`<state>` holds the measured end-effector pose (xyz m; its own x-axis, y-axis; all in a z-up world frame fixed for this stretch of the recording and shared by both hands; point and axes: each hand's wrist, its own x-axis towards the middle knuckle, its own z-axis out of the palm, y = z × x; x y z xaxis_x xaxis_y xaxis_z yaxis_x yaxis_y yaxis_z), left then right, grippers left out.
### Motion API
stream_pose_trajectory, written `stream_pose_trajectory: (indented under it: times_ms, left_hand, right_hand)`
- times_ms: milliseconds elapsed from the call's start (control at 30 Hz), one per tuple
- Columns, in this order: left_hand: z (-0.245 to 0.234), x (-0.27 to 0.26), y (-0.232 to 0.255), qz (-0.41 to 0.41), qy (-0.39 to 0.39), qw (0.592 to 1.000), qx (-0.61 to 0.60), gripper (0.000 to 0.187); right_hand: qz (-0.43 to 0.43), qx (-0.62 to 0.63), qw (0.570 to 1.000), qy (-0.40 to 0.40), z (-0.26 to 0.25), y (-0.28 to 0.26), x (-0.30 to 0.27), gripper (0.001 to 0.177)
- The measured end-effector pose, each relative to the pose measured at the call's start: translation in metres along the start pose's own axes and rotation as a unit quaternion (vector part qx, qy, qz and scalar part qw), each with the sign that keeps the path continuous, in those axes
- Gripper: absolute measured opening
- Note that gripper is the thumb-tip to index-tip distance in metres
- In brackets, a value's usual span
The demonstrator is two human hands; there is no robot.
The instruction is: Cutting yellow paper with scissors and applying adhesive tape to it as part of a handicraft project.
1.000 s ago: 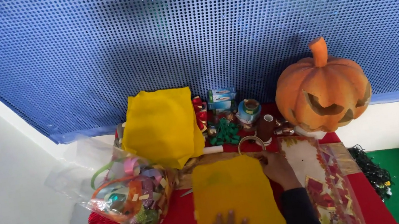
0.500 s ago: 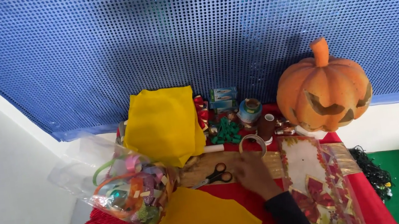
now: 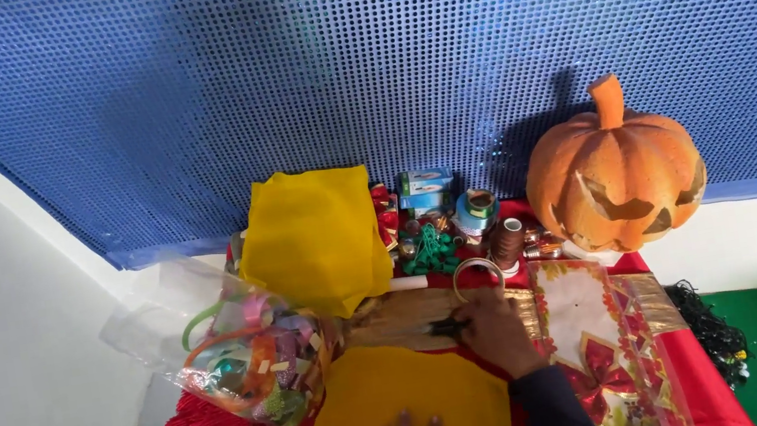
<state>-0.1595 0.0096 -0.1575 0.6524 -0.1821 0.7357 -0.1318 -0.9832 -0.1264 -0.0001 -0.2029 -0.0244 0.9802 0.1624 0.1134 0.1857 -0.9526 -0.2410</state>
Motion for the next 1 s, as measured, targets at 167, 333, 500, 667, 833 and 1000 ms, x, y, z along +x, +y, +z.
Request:
stream_pose_trajectory:
  times_ms: [167,333,500,667,833,1000]
  left_hand:
    - [-0.005,0.032,0.012,-0.022,-0.343,0.933,-0.107,0.099]
    - [0.005,0.052,0.032,-0.009,-0.350,0.922,-0.164,0.099]
    - [-0.082,0.143,0.017,-0.035,-0.539,0.810,-0.230,0.087]
    - [-0.066,0.144,0.024,-0.011,-0.301,0.941,-0.153,0.098]
    - [-0.106,0.183,0.003,-0.012,-0.552,0.792,-0.260,0.086]
    - [-0.078,0.164,0.008,-0.008,-0.502,0.818,-0.283,0.086]
  right_hand:
    - [0.131,-0.045,0.989,-0.050,-0.019,0.019,-0.004,0.036]
    - [0.179,-0.045,0.982,-0.047,-0.028,0.024,-0.007,0.034]
    - [0.177,-0.006,0.984,-0.021,-0.034,0.025,-0.008,0.032]
    - [0.070,-0.009,0.989,0.128,-0.039,0.012,0.005,0.027]
    - [-0.096,0.023,0.979,0.178,-0.045,-0.034,0.039,0.018]
    - [-0.121,-0.068,0.987,0.083,-0.017,-0.069,0.084,0.038]
